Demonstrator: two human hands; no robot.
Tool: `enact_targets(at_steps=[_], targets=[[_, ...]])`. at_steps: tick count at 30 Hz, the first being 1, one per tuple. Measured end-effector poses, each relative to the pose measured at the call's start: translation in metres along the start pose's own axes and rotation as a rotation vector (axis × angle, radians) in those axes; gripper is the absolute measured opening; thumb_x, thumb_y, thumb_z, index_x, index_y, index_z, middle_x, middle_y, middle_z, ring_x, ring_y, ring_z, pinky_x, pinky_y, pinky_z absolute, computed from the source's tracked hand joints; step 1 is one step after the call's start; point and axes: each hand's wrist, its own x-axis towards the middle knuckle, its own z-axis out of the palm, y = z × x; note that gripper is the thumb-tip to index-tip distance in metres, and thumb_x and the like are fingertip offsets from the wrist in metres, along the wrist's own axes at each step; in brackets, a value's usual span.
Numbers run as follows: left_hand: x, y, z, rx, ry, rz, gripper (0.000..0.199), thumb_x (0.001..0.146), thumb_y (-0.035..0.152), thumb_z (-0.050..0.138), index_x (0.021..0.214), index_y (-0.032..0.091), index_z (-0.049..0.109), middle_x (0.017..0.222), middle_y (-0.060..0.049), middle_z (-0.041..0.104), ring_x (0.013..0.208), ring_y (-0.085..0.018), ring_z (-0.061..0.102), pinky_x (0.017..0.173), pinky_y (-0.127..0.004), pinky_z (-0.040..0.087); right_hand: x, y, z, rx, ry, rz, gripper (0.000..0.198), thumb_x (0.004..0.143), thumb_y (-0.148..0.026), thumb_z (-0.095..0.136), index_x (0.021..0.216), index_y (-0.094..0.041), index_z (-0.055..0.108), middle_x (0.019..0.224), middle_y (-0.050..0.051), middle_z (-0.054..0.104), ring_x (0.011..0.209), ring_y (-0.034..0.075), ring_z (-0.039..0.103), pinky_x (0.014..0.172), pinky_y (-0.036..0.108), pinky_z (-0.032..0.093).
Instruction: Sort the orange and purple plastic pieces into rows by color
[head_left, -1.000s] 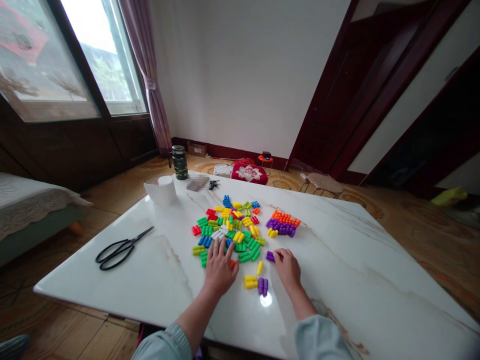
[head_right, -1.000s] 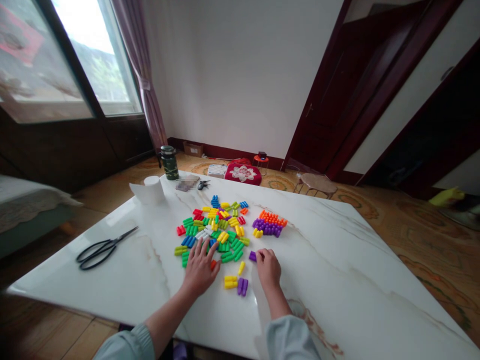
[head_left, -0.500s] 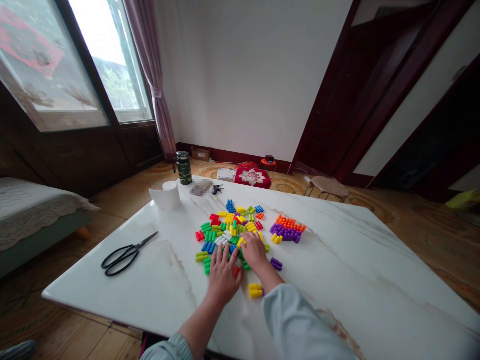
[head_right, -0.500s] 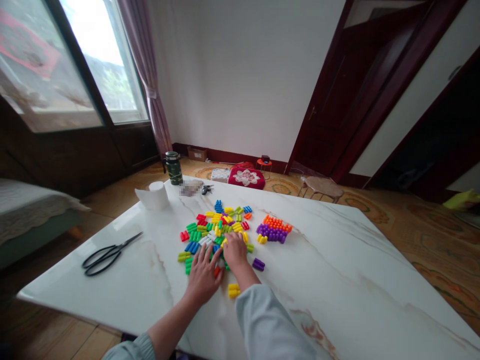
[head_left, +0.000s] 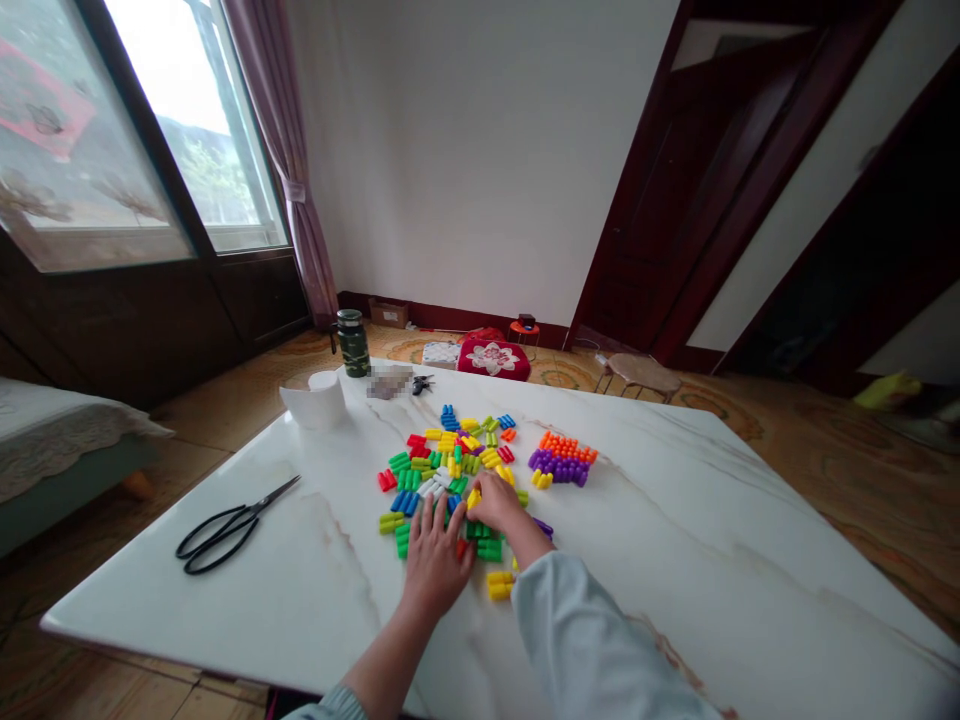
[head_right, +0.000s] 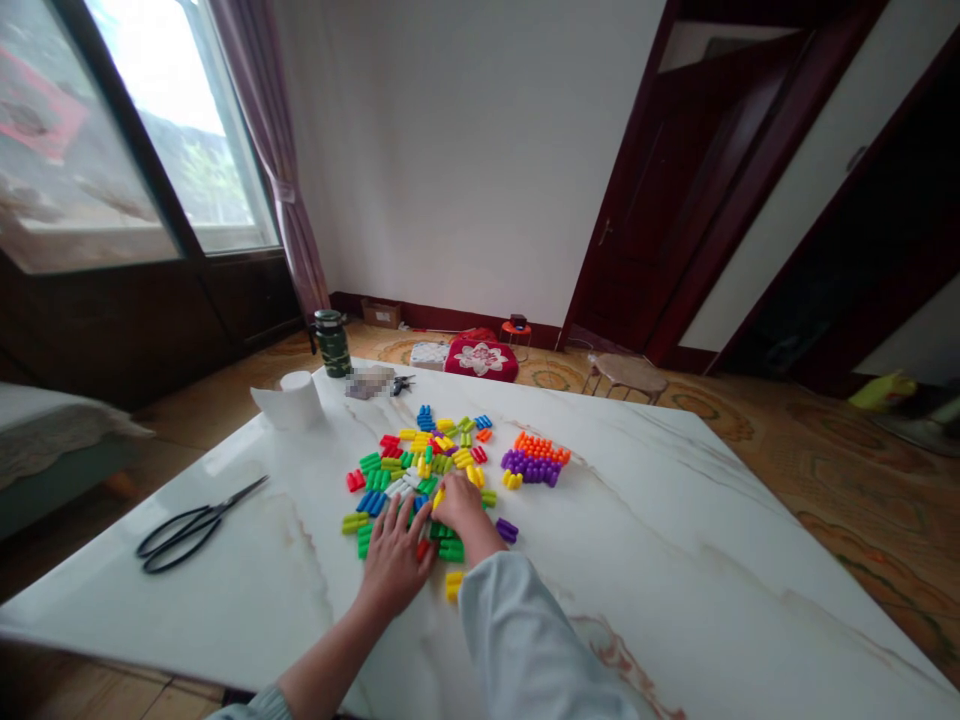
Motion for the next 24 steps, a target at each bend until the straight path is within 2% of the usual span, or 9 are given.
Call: enact_targets(at_steps=[2,5,7,10,12,16,18,21,24], targets=[[0.000,0.000,0.001,0.002,0.003,0.000,0.058,0.083,0.039,0.060,0.139,0.027,0.052,0.151,-0.011,0.043,0.144,-0.033,0.028,0.115,-0.051,0.024,-0.007,0.006,0.000,0.134,0.057,0.001,0.039,0.057,-0.020,0.077,0.094,-0.021,0.066,0.099,0.005,0.070,0.093,0.022,0.065,0.080,0.030,0.048],[0.000,-0.001,0.001,0.000,0.008,0.007,0.056,0.084,0.041,0.058,0.138,0.026,0.053,0.151,-0.012,0.043,0.144,-0.033,0.028,0.115,-0.051,0.024,-0.019,0.028,0.001,0.622,0.268,0.001,0.033,0.063,-0.029,0.073,0.092,-0.021,0.060,0.088,0.002,0.069,0.082,0.020,0.065,0.074,0.030,0.050],[0.000,-0.001,0.000,0.002,0.004,0.017,0.055,0.085,0.042,0.057,0.138,0.025,0.054,0.151,-0.013,0.042,0.145,-0.033,0.027,0.115,-0.051,0.024,-0.029,0.052,-0.001,0.950,0.425,0.024,0.035,0.065,-0.037,0.072,0.093,-0.021,0.057,0.085,0.002,0.069,0.079,0.020,0.065,0.072,0.031,0.052],[0.001,0.000,-0.003,0.024,-0.009,0.025,0.055,0.086,0.039,0.054,0.139,0.024,0.053,0.152,-0.013,0.041,0.145,-0.034,0.026,0.115,-0.052,0.024,-0.047,0.099,-0.004,1.182,0.577,0.165,0.042,0.059,-0.041,0.076,0.088,-0.021,0.055,0.080,0.001,0.068,0.077,0.020,0.066,0.072,0.033,0.054],[0.001,0.000,-0.004,0.043,-0.017,0.025,0.054,0.087,0.038,0.053,0.139,0.023,0.053,0.152,-0.013,0.041,0.145,-0.034,0.026,0.115,-0.052,0.025,-0.060,0.130,-0.006,1.194,0.633,0.246,0.040,0.055,-0.040,0.078,0.083,-0.022,0.055,0.078,0.001,0.067,0.077,0.021,0.067,0.072,0.034,0.055],[0.002,0.000,-0.003,0.057,-0.027,0.028,0.054,0.087,0.038,0.052,0.139,0.024,0.053,0.151,-0.013,0.042,0.145,-0.034,0.026,0.114,-0.052,0.026,-0.082,0.172,-0.006,1.097,0.594,0.212,0.046,0.053,-0.036,0.076,0.095,-0.021,0.063,0.086,0.004,0.070,0.083,0.023,0.068,0.076,0.037,0.056],[0.001,-0.001,-0.002,0.056,-0.026,0.032,0.054,0.087,0.038,0.052,0.139,0.024,0.052,0.151,-0.013,0.042,0.145,-0.034,0.027,0.114,-0.051,0.025,-0.091,0.182,-0.009,0.928,0.569,0.206,0.044,0.053,-0.034,0.073,0.095,-0.020,0.069,0.085,0.004,0.070,0.082,0.024,0.067,0.080,0.039,0.055],[0.001,-0.002,0.000,0.056,-0.024,0.032,0.053,0.087,0.038,0.052,0.139,0.023,0.053,0.151,-0.013,0.043,0.145,-0.033,0.026,0.114,-0.051,0.025,-0.098,0.186,-0.016,0.684,0.603,0.199,0.031,0.056,-0.035,0.068,0.084,-0.022,0.075,0.085,0.006,0.072,0.088,0.026,0.065,0.089,0.043,0.049],[0.002,-0.003,0.000,0.064,-0.024,0.034,0.053,0.087,0.039,0.052,0.138,0.023,0.053,0.151,-0.014,0.042,0.145,-0.034,0.026,0.114,-0.051,0.025,-0.100,0.183,-0.023,0.736,0.635,0.223,0.031,0.060,-0.043,0.070,0.083,-0.021,0.074,0.088,0.007,0.073,0.087,0.026,0.064,0.083,0.040,0.050]])
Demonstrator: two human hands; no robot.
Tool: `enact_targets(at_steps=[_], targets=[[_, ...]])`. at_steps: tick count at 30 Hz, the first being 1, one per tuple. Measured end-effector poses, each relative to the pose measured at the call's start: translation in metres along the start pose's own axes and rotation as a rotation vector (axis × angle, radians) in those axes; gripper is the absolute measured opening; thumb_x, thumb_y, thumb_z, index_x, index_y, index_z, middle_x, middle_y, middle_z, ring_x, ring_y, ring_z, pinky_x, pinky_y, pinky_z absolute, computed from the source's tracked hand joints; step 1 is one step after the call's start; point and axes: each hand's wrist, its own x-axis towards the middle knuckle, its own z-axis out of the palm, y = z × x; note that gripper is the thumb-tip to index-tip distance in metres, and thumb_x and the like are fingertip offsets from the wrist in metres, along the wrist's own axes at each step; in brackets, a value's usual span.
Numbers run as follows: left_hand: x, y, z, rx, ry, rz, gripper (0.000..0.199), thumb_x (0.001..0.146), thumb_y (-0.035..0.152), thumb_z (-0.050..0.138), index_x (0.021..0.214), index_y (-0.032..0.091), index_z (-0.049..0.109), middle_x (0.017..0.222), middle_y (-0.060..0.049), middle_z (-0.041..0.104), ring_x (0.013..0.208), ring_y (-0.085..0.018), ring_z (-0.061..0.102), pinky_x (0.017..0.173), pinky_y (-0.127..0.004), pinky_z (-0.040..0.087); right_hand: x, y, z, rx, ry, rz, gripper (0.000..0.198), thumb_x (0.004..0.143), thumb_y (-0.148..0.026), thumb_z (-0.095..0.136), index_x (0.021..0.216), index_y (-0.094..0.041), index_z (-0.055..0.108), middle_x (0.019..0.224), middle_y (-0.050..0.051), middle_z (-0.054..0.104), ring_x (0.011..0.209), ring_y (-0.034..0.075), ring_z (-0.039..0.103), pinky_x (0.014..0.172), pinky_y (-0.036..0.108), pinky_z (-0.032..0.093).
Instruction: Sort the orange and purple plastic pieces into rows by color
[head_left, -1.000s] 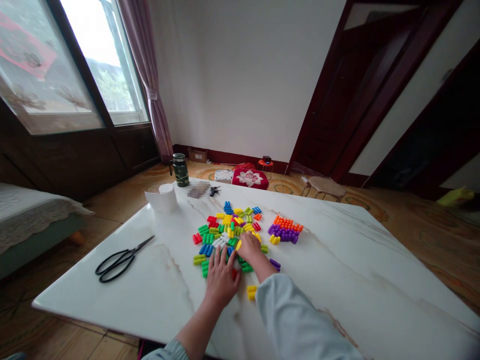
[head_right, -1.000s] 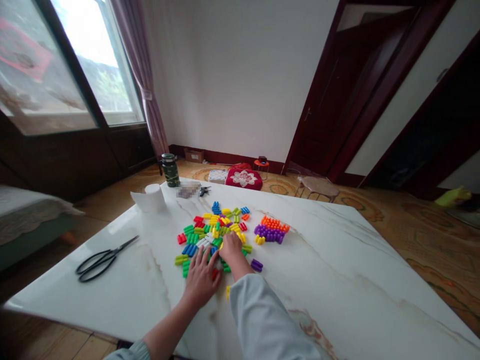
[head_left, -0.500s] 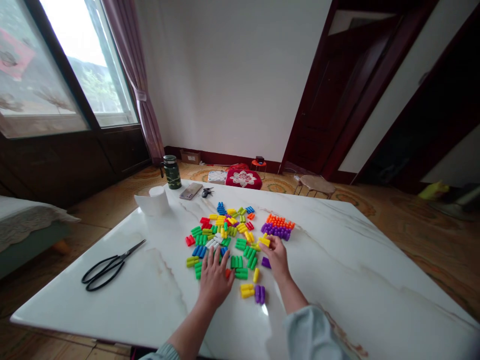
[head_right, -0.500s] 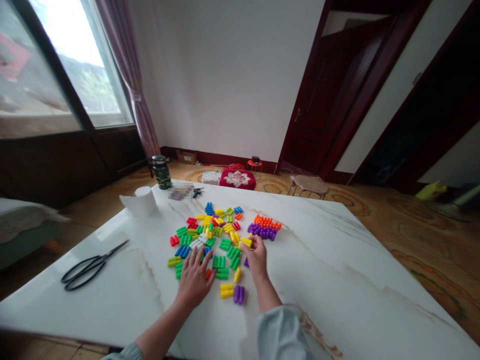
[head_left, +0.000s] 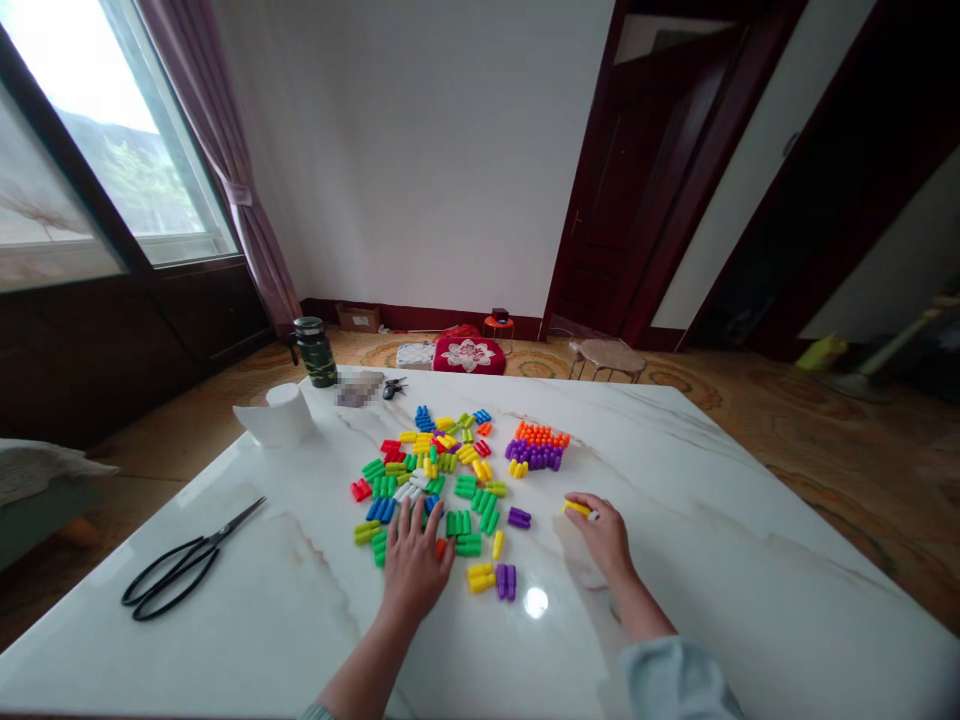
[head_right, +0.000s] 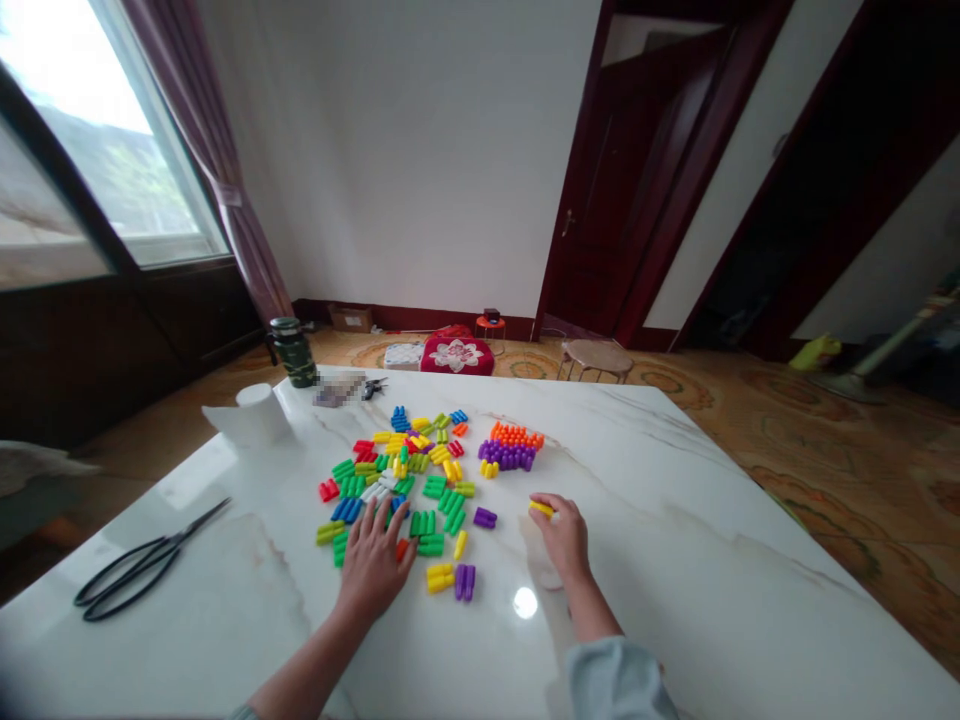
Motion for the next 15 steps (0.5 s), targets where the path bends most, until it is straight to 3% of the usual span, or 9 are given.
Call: enact_targets(at_steps=[3,7,11,15], targets=[[0.000,0.000,-0.001,0.014,-0.002,0.007,0.053,0.088,0.038,0.052,0.139,0.023,0.052,0.151,-0.013,0.042,0.145,-0.033,0.026,0.114,-0.051,0.026,-0.001,0.001,0.004,0.263,-0.011,0.157,0.044,0.060,-0.051,0.075,0.088,-0.018,0.070,0.086,0.007,0.072,0.078,0.023,0.066,0.067,0.033,0.052],[0.000,0.001,-0.002,0.028,-0.003,0.007,0.054,0.088,0.036,0.052,0.140,0.023,0.051,0.151,-0.013,0.042,0.145,-0.034,0.026,0.113,-0.052,0.026,-0.007,0.010,0.009,0.453,-0.073,0.247,0.053,0.056,-0.051,0.081,0.096,-0.017,0.069,0.094,0.009,0.072,0.084,0.024,0.067,0.071,0.033,0.054],[-0.001,0.002,-0.004,0.032,-0.009,0.004,0.055,0.087,0.037,0.053,0.140,0.022,0.051,0.152,-0.012,0.041,0.145,-0.033,0.026,0.114,-0.051,0.026,-0.010,0.019,0.006,0.369,-0.076,0.173,0.043,0.062,-0.046,0.076,0.093,-0.017,0.071,0.092,0.007,0.072,0.086,0.023,0.066,0.076,0.034,0.053],[-0.001,0.003,-0.006,0.025,-0.013,-0.003,0.055,0.087,0.036,0.052,0.140,0.022,0.051,0.152,-0.012,0.040,0.145,-0.033,0.025,0.114,-0.051,0.026,-0.003,0.031,0.000,0.101,-0.001,0.098,0.035,0.060,-0.045,0.069,0.083,-0.019,0.074,0.084,0.006,0.073,0.074,0.021,0.063,0.073,0.035,0.051]])
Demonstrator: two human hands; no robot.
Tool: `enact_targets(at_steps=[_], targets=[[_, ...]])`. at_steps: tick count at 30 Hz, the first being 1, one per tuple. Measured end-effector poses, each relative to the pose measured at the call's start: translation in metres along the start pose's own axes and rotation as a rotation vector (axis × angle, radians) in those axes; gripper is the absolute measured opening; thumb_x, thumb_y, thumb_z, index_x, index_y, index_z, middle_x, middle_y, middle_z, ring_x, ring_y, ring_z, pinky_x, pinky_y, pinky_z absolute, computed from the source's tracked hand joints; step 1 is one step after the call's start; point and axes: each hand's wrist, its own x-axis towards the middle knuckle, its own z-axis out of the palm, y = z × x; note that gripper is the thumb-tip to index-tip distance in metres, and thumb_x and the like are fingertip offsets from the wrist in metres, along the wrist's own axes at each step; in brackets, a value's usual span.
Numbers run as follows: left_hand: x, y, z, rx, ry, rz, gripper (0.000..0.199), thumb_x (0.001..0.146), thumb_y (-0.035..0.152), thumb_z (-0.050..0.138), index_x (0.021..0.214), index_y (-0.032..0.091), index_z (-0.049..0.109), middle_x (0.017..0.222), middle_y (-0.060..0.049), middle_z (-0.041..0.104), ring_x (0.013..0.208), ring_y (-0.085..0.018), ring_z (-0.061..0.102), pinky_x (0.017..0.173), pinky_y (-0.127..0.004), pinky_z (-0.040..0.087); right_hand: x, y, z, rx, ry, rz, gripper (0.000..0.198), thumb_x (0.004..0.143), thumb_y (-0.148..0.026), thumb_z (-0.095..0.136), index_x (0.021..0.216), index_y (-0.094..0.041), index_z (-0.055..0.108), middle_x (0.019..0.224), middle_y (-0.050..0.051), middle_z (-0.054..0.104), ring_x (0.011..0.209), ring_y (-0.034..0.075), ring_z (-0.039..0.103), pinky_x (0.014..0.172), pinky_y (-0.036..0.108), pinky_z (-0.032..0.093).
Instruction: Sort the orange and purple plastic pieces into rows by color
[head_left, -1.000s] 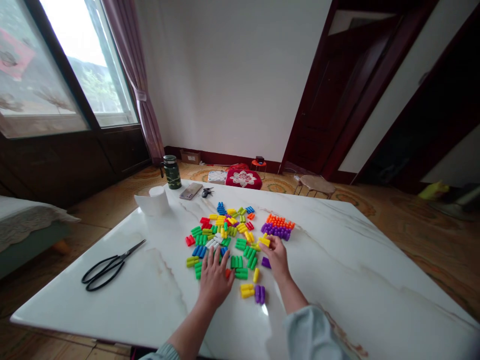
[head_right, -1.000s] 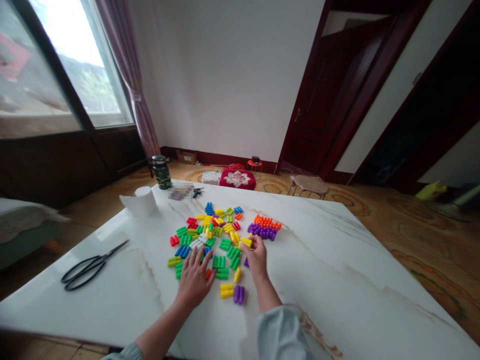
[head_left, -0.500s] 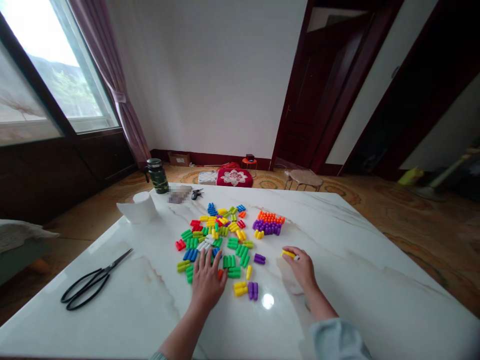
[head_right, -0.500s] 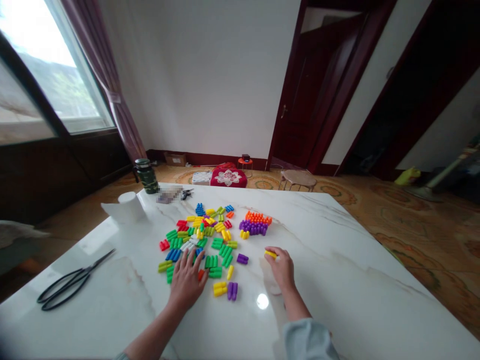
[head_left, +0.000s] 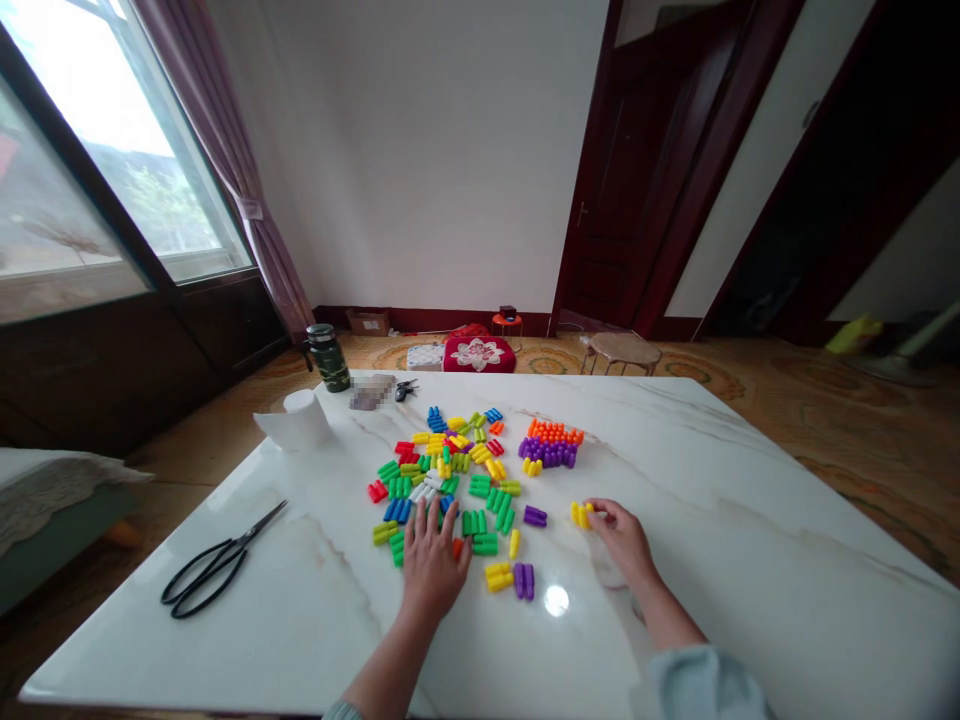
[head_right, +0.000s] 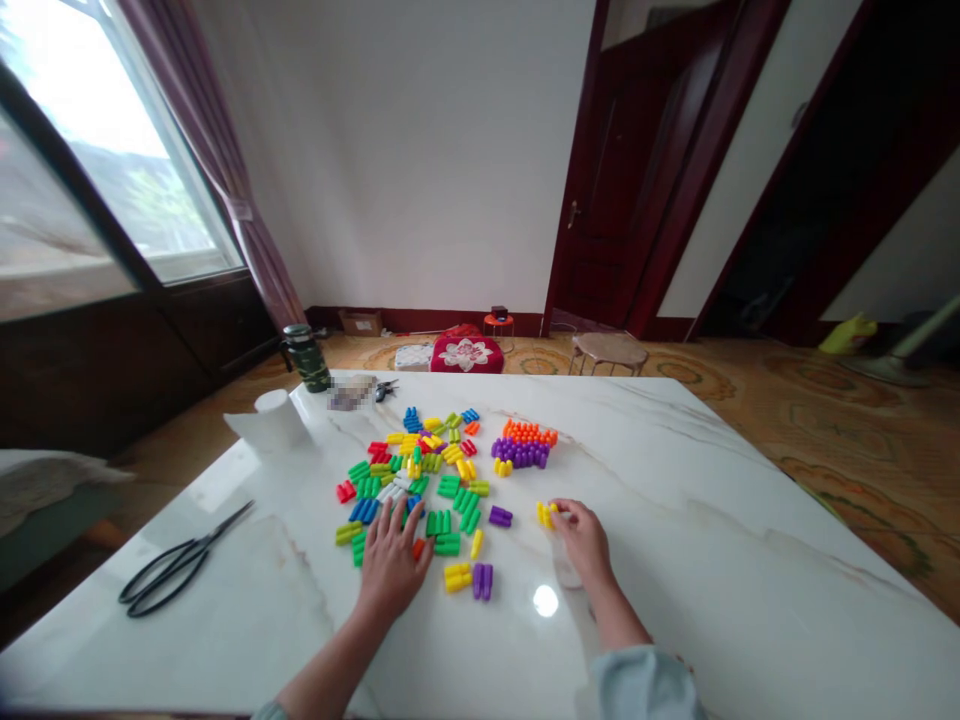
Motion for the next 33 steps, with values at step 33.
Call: enact_targets(at_steps=[33], targets=[[0.000,-0.001,0.003,-0.011,0.007,0.008,0.055,0.087,0.036,0.053,0.141,0.023,0.050,0.152,-0.012,0.040,0.145,-0.034,0.025,0.114,-0.052,0.025,0.022,-0.003,0.074,-0.487,0.078,-0.294,0.036,0.076,-0.026,0.043,0.091,-0.017,0.074,0.099,0.008,0.071,0.076,0.019,0.063,0.076,0.031,0.049]])
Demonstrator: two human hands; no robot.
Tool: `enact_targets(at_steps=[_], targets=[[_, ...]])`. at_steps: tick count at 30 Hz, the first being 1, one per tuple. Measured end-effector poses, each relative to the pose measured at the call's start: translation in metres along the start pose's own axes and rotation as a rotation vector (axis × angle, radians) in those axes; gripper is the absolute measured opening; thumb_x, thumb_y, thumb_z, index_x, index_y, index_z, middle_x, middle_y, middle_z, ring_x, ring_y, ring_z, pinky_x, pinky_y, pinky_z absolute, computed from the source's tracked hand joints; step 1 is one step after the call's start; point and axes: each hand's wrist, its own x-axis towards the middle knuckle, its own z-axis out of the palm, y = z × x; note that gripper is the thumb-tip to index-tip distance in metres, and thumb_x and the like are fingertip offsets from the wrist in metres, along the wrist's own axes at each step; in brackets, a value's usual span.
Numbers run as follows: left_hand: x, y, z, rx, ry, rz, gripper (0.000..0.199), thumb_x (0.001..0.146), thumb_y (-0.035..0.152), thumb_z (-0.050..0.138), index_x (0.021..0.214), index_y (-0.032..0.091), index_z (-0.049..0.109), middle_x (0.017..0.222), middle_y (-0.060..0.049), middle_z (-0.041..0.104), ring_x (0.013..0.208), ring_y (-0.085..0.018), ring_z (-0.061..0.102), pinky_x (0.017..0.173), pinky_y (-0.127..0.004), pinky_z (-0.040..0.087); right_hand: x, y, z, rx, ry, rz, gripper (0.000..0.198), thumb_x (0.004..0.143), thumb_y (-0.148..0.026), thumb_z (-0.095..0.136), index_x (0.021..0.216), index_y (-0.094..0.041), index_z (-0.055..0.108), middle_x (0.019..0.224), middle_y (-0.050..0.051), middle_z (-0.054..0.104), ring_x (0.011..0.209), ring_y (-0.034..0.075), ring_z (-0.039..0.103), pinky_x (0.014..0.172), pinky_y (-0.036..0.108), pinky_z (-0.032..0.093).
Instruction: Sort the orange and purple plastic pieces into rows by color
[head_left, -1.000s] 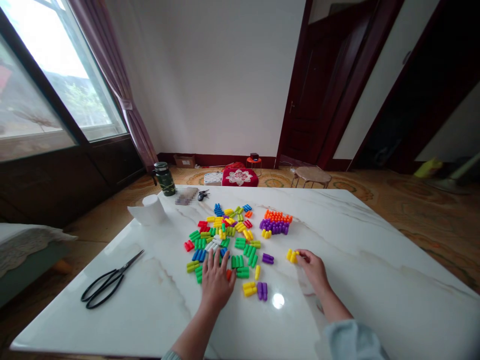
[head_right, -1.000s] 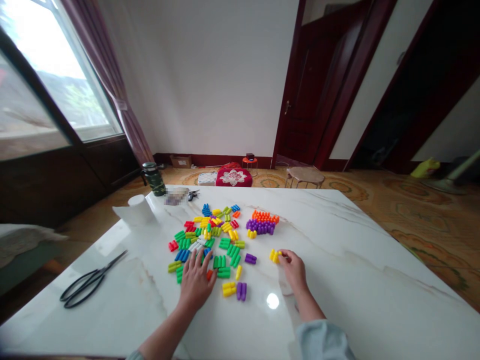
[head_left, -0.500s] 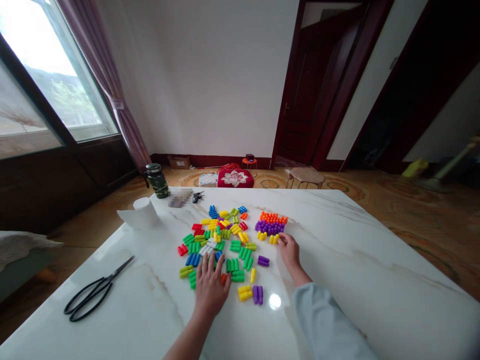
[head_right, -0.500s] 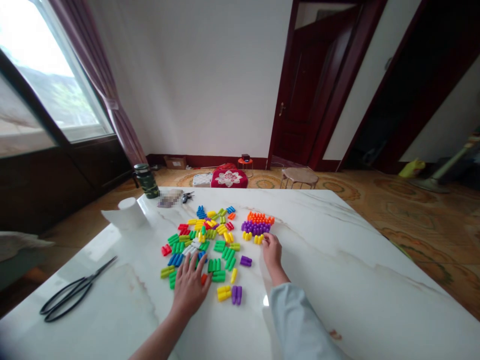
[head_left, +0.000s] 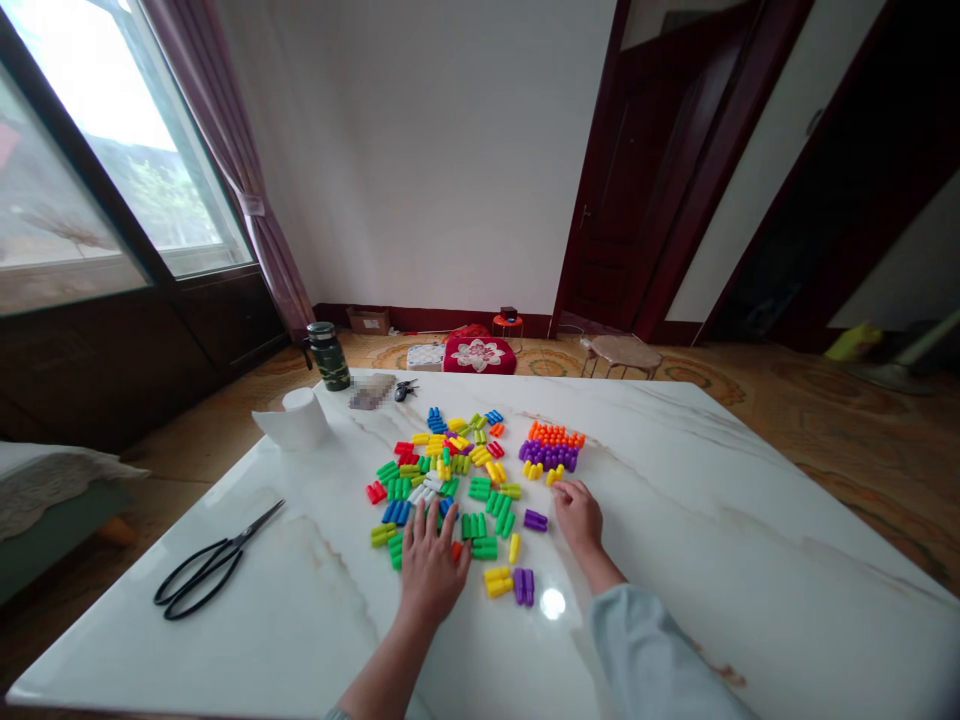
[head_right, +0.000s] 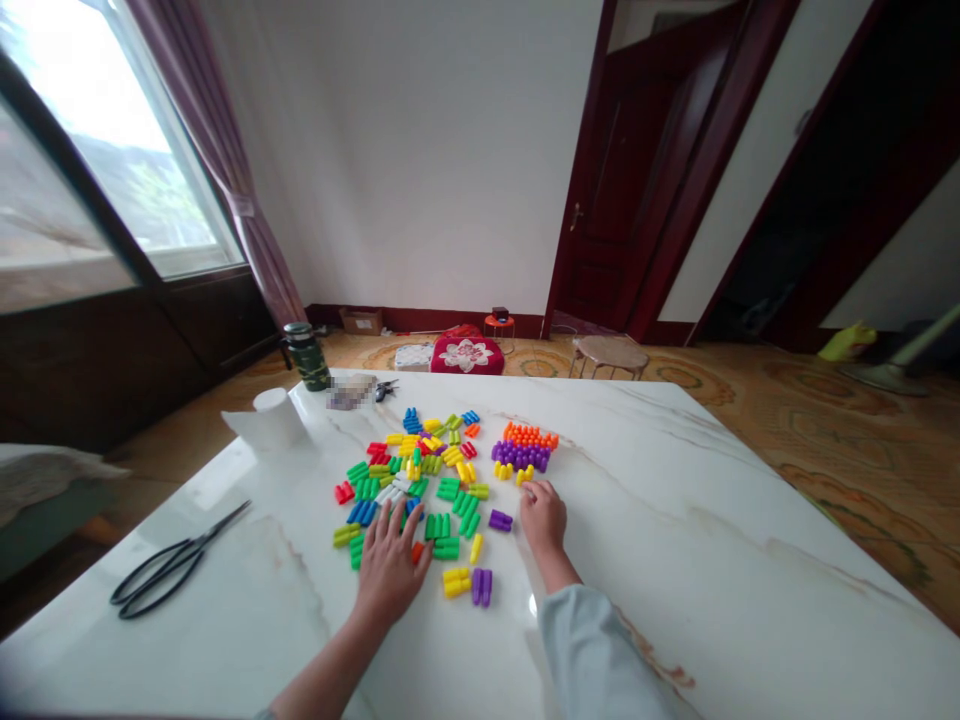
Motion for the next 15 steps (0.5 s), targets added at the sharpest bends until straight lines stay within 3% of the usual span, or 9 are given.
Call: enact_targets(at_steps=[8,15], targets=[[-0.001,0.002,-0.003,-0.052,-0.011,-0.034,0.056,0.087,0.042,0.053,0.140,0.025,0.051,0.152,-0.010,0.041,0.146,-0.033,0.025,0.116,-0.051,0.024,0.002,0.004,0.000,-0.092,-0.064,-0.114,0.038,0.078,-0.023,0.046,0.104,-0.019,0.074,0.112,0.006,0.071,0.088,0.020,0.065,0.084,0.032,0.050],[-0.002,0.003,-0.003,-0.062,0.020,-0.042,0.058,0.085,0.042,0.058,0.140,0.027,0.051,0.153,-0.008,0.040,0.146,-0.032,0.025,0.117,-0.051,0.024,-0.019,0.013,-0.006,-0.287,-0.110,-0.369,0.042,0.087,-0.017,0.041,0.119,-0.018,0.067,0.126,0.008,0.065,0.101,0.024,0.060,0.088,0.038,0.050]])
